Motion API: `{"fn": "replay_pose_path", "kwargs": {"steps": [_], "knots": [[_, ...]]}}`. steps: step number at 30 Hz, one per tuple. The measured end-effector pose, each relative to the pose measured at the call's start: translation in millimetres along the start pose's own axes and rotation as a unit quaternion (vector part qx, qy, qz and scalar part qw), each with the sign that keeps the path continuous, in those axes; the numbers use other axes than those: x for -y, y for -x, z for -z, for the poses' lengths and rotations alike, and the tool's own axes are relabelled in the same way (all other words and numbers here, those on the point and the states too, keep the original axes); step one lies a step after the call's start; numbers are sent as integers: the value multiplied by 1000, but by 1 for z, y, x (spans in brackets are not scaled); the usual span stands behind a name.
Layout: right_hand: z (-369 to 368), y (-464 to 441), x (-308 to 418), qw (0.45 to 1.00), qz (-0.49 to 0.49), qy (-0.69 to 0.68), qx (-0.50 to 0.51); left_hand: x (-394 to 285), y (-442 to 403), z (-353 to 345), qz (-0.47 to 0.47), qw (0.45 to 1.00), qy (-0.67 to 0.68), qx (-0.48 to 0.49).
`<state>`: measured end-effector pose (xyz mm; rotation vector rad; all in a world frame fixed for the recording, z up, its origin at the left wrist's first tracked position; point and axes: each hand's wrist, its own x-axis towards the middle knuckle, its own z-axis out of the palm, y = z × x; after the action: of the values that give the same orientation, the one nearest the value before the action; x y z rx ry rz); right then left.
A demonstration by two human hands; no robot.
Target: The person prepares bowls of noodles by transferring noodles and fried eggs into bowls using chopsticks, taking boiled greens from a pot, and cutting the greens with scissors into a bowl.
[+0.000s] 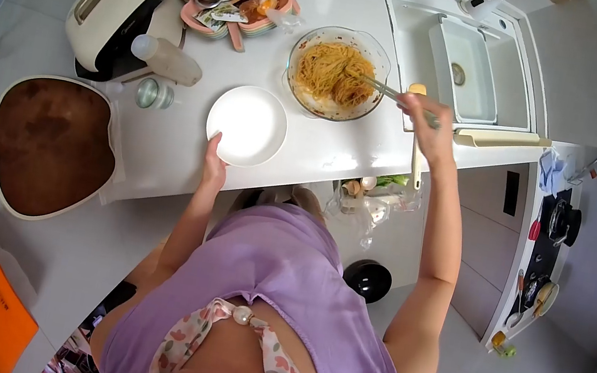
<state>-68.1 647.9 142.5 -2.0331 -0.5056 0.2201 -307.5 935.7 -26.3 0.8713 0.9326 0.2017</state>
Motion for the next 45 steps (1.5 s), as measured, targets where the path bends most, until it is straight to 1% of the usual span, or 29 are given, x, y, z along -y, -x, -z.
{"fn": "replay_pose_path", "kwargs": {"steps": [1, 2, 3, 5, 6, 7, 8, 11, 13, 14, 17, 19, 20, 21, 23, 26, 28, 29, 30, 31, 33, 35, 36, 39, 40, 41, 42, 43, 45], "knots": [[4, 3, 1, 995, -46, -84, -31, -5, 2, -1, 5, 1000, -24, 15], [9, 4, 2, 997, -28, -45, -50, -12, 5, -2, 11, 998, -47, 30], [9, 4, -2, 999, -14, 16, -33, -15, 5, -3, 16, 996, -71, 46], [7, 5, -16, 991, 13, 137, 4, -14, 1, -2, 7, 994, -96, 42], [-5, 4, -13, 989, 16, 146, 28, -12, -2, -2, 2, 993, -109, 40], [-19, 4, -17, 987, 85, 129, 48, -11, -3, -1, -5, 991, -130, 40], [-28, 5, -20, 982, 120, 129, 76, -10, -4, 1, -12, 988, -151, 40], [-33, 14, -12, 988, 85, 53, 116, -11, -8, 1, -29, 980, -198, 19], [-17, 17, -23, 995, -19, 31, 96, -13, -7, 0, -38, 975, -220, 12], [-10, 18, -28, 998, -39, 9, 55, -15, -5, -2, -44, 973, -228, 13], [1, 19, -12, 999, -41, 16, -11, -20, 0, -5, -71, 970, -234, 11], [-9, 26, 1, 999, -25, 35, 31, -19, -1, -5, -73, 972, -222, 22], [-20, 27, 2, 997, 26, 55, 57, -17, -3, -2, -65, 975, -211, 35], [-31, 28, 3, 989, 62, 120, 67, -18, -3, -2, -58, 977, -200, 49], [-39, 25, -1, 988, 69, 142, -1, -21, -1, -2, -47, 978, -194, 60], [-44, 26, -12, 977, 131, 166, -37, -21, 2, -4, -62, 979, -185, 57], [-38, 33, -18, 999, 13, 38, -24, -19, 0, -4, -74, 978, -187, 52], [-33, 37, -19, 998, -46, -26, -16, -16, -1, -2, -77, 977, -191, 49], [-28, 40, -17, 992, -81, -79, -58, -15, -2, 0, -78, 976, -195, 47], [-21, 43, -20, 985, -92, -111, -93, -13, -3, 0, -75, 978, -190, 50], [-16, 48, -15, 985, -108, -92, -97, -10, -4, 2, -70, 980, -179, 56], [-29, 52, -25, 998, -44, -6, -50, -9, -1, 0, -71, 981, -169, 66], [-35, 49, -27, 983, 113, 135, -52, -9, 0, -2, -72, 981, -163, 72], [-66, 50, -51, 962, 173, 137, -161, -9, 8, -7, -65, 982, -152, 88], [-77, 52, -60, 964, 133, 111, -199, -9, 10, -8, -60, 983, -145, 97], [-90, 53, -68, 967, 15, -53, -250, -9, 12, -8, -56, 983, -140, 105], [-97, 51, -73, 934, -49, -182, -305, -8, 14, -9, -51, 983, -134, 113], [-101, 47, -79, 877, -112, -308, -351, -6, 15, -9, -56, 982, -143, 108], [-106, 47, -90, 817, -153, -416, -369, -1, 19, -8, -61, 980, -163, 97]]}}
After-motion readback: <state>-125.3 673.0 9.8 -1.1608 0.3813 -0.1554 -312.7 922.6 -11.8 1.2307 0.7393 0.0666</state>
